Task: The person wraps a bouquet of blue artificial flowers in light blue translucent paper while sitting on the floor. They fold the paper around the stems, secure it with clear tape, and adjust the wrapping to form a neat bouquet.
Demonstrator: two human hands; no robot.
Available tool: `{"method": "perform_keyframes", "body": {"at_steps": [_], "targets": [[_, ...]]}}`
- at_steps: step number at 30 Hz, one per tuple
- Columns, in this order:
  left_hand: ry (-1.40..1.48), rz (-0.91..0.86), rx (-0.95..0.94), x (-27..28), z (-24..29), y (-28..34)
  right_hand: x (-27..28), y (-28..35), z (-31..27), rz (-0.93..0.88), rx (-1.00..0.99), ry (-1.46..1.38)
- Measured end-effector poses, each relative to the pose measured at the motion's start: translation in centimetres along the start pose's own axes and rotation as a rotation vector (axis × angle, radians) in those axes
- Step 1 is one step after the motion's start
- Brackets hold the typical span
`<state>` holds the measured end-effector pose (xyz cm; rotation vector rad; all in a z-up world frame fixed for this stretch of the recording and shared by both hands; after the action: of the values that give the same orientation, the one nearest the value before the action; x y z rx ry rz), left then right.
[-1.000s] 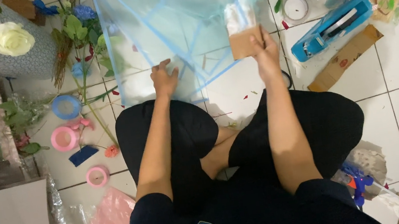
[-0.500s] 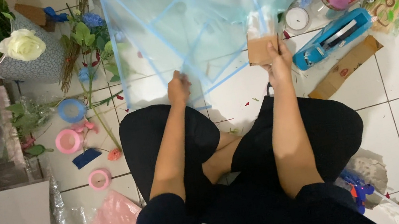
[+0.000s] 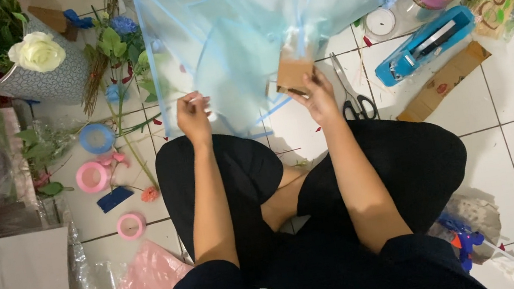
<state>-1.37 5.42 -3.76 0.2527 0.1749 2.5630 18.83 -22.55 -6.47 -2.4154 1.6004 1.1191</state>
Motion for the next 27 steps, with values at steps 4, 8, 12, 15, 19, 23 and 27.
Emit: {"method": "perform_keyframes", "body": {"at_steps": [4,8,12,15,19,23,27], "targets": [[-0.081,0.132,-0.097,2.8,-0.1,-1.7,-0.5,-0.1,2.0,-0.023,-0.030,0.074],[0.132,0.222,-0.142,4.4,-2.3,-3.4,1.6,-1.8,3.1,-0.026,-0.014,0.339],[0.162,0.136,-0.158,3.0,-0.8,-2.1,3.7,-2.8,3.4,0.068,0.092,0.531],[0.105,0.012,-0.163,0.8,-1.2,-1.9,5.0,-2.7,1.5,0.216,0.307,0.641],[0.060,-0.431,-0.146,-4.5,-1.1,-0.3,6.7,-3.0,0.3,0.295,0.407,0.685],[0.029,-0.852,0.007,-9.2,0.5,4.7,8.0,-2.2,-0.4,0.483,0.395,0.985],[0.034,-0.734,-0.012,-8.2,2.3,3.6,6.6,-2.0,-0.8,0.607,0.666,1.584]]}}
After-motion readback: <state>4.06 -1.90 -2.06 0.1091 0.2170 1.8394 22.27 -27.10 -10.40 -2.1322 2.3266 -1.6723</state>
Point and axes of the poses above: each hand's wrist, its own y-axis away from the middle knuckle, its own x-axis out of the back of the hand, z = x × y, the point moved 9 cm from there along -y, towards the middle knuckle, and after that the axes turned 8 degrees about -z, right-handed, at the moved point
